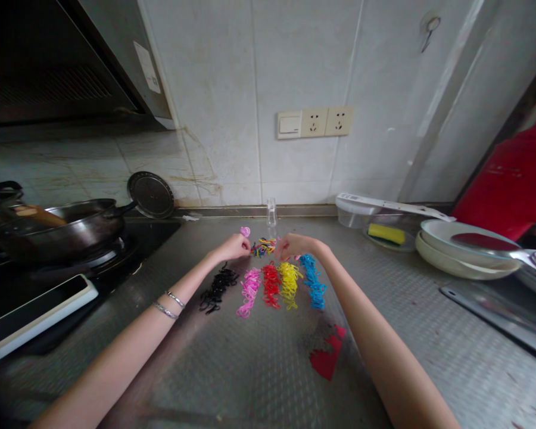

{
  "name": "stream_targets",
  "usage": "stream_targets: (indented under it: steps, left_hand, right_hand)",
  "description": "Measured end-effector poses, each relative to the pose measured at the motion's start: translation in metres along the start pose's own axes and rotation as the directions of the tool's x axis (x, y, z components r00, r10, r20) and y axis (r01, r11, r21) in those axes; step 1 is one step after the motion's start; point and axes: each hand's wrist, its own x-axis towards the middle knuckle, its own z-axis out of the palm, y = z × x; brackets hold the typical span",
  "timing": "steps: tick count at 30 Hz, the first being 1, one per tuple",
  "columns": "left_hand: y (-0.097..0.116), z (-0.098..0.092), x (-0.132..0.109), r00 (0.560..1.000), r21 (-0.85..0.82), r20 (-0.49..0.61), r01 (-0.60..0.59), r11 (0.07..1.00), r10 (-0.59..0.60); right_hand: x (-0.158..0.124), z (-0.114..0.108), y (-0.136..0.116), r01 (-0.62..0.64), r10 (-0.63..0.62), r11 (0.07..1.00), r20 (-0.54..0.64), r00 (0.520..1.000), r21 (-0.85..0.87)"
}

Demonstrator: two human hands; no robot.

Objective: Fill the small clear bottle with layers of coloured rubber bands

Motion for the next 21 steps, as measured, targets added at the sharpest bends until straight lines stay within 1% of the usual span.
stream_targets:
  steps: [4, 7, 9, 11, 13, 15, 18, 21]
  left_hand:
    - [0.003, -0.024, -0.001, 1.0, -0.01, -0.018, -0.005, 1.0, 0.005]
    - [0.019, -0.032, -0.003, 0.999, -0.042, 0.026, -0.035, 0.999, 0.036]
    - [0.034, -0.027, -0.005, 0.993, -0.062, 0.098, -0.06, 0.996, 0.065]
    - [0.049, -0.018, -0.006, 0.981, -0.088, 0.17, -0.079, 0.993, 0.093]
    - [0.059, -0.007, -0.007, 0.972, -0.089, 0.196, -0.112, 0.99, 0.127]
    - [0.064, -0.001, -0.008, 0.969, -0.067, 0.203, -0.128, 0.989, 0.14]
    - [0.067, 0.003, -0.008, 0.961, -0.051, 0.21, -0.175, 0.983, 0.182]
    - [0.072, 0.005, -0.008, 0.929, -0.09, 0.257, -0.251, 0.964, 0.266]
  right_hand:
    - [0.0, 0.0, -0.004, -0.021, 0.027, 0.996, 0.064, 0.998, -0.092]
    - [-0.002, 0.001, -0.01, -0.06, 0.072, 0.987, 0.08, 0.994, -0.152]
    - [-0.003, 0.002, -0.013, -0.081, 0.097, 0.982, 0.086, 0.992, -0.171]
    - [-0.005, 0.002, -0.015, -0.089, 0.106, 0.982, 0.096, 0.99, -0.168]
    - [-0.005, 0.0, -0.014, -0.085, 0.101, 0.984, 0.1, 0.99, -0.154]
    - [-0.005, -0.002, -0.011, -0.074, 0.091, 0.985, 0.108, 0.99, -0.154]
    - [-0.002, -0.006, -0.004, -0.059, 0.079, 0.985, 0.12, 0.99, -0.165]
    - [0.0, -0.008, 0.001, -0.054, 0.071, 0.985, 0.098, 0.993, -0.165]
